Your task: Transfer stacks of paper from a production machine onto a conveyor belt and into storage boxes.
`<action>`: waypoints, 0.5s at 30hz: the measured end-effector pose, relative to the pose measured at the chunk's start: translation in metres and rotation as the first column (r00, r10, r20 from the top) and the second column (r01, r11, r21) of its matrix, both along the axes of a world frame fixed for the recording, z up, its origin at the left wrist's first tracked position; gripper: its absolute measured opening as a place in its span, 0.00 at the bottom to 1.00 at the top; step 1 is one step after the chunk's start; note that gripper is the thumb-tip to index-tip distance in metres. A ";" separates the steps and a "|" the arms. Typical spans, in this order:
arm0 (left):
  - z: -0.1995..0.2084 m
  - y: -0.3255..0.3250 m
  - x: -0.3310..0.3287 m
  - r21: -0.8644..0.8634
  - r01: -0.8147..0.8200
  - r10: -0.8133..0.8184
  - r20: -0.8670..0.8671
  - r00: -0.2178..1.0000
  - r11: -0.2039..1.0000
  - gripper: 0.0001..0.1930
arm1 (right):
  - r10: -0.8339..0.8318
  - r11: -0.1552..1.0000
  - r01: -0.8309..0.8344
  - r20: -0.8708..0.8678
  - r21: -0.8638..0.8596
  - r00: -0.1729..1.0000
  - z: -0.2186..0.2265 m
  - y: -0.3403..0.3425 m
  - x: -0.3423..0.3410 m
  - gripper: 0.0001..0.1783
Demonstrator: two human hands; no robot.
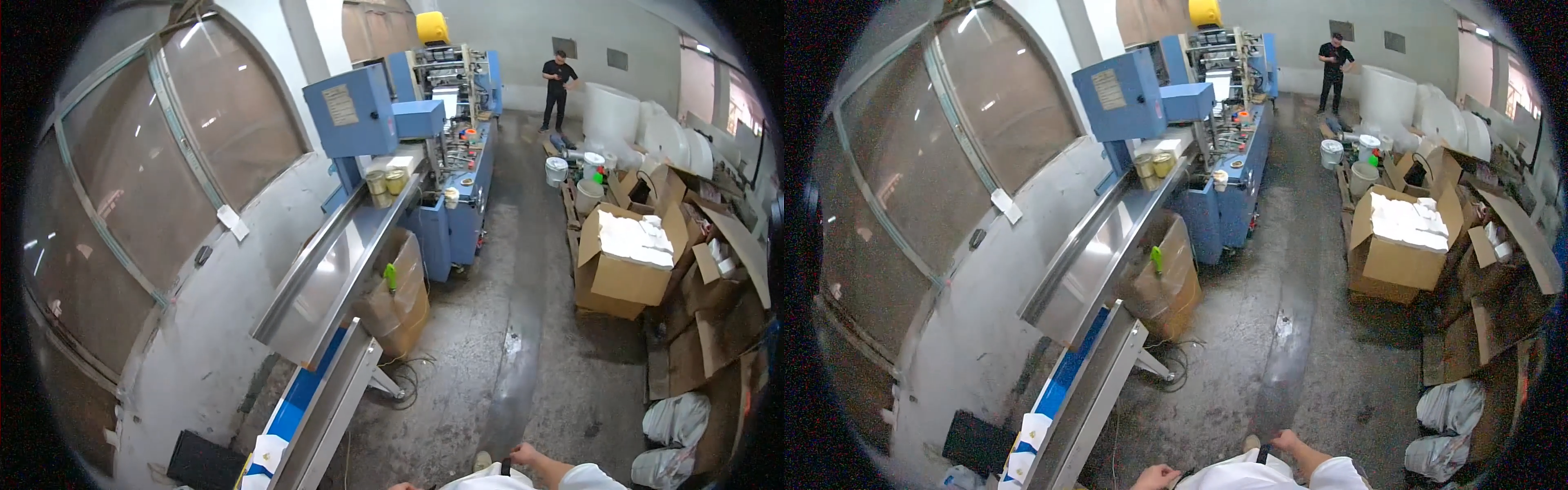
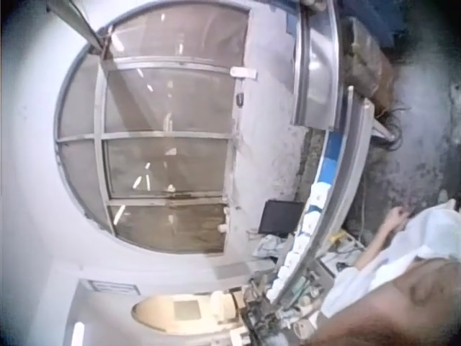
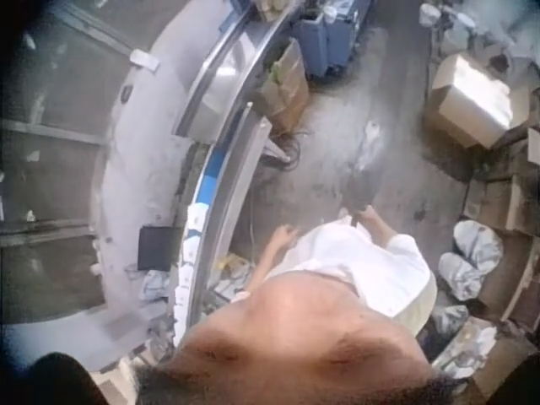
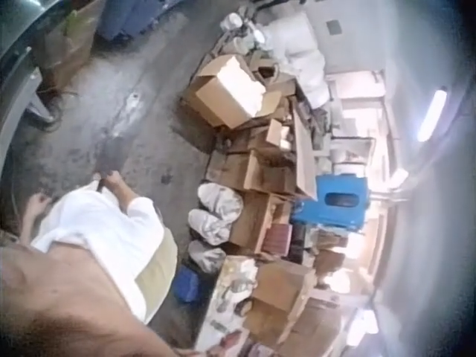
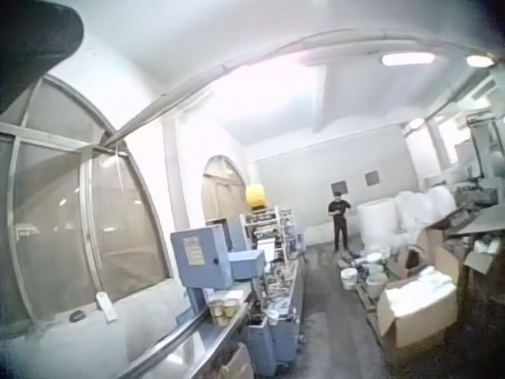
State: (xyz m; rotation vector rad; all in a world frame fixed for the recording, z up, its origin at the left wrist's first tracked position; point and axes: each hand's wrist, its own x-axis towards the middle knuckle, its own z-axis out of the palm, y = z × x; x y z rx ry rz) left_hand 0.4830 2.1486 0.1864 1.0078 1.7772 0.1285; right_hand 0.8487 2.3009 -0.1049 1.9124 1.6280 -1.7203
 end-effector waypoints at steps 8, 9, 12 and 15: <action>-0.006 0.047 0.046 -0.025 0.046 -0.049 -0.123 0.991 0.999 0.21 | -0.091 0.994 0.095 0.066 -0.055 0.994 -0.026 0.042 0.075 0.19; -0.003 0.061 0.050 -0.068 0.102 -0.108 -0.096 0.989 0.992 0.20 | -0.069 0.994 0.078 0.118 -0.073 0.991 -0.027 0.048 0.079 0.19; -0.007 0.092 0.056 -0.090 0.078 -0.083 -0.049 0.995 0.993 0.17 | -0.001 0.987 -0.017 0.114 0.158 0.993 -0.026 0.059 0.065 0.19; -0.118 0.099 0.020 -0.032 0.156 -0.159 -0.089 0.983 0.987 0.24 | -0.022 0.992 0.013 0.074 0.124 0.997 -0.012 0.082 0.046 0.21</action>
